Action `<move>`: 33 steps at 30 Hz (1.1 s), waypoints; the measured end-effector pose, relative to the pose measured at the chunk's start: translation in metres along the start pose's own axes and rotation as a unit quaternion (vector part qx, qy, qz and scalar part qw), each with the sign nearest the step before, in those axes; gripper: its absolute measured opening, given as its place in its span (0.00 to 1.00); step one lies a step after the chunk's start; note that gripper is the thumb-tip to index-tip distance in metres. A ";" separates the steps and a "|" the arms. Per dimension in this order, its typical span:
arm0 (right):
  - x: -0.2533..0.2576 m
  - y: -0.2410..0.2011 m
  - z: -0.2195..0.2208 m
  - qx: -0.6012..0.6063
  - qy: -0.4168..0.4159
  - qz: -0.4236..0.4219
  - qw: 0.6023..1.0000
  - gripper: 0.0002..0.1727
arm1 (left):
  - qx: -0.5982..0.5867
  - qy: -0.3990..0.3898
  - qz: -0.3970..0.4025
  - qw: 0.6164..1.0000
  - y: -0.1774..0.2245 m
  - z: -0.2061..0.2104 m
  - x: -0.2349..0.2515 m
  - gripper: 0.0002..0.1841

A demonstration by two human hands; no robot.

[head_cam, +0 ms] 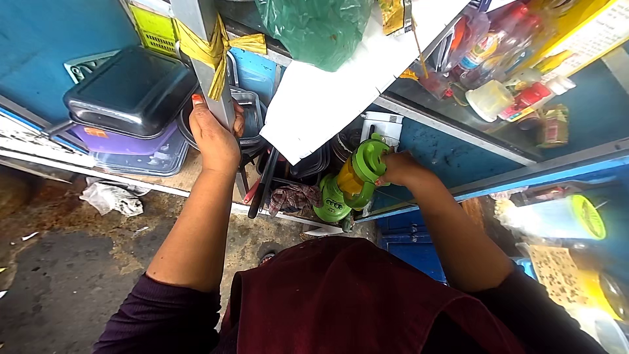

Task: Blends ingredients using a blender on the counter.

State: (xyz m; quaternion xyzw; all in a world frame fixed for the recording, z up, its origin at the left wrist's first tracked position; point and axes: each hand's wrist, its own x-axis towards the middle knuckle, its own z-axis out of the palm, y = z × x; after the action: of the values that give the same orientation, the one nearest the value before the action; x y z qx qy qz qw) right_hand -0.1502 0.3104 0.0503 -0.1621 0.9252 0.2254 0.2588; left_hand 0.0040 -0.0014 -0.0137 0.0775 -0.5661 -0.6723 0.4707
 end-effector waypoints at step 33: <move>0.002 0.000 0.000 -0.005 0.002 0.000 1.000 0.51 | -0.012 -0.012 -0.002 1.000 -0.002 -0.001 0.000 0.29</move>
State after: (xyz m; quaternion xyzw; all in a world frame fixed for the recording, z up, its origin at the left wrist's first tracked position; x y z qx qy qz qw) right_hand -0.1514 0.3097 0.0496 -0.1640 0.9244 0.2298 0.2564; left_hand 0.0039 -0.0026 -0.0159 0.0651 -0.5635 -0.6804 0.4640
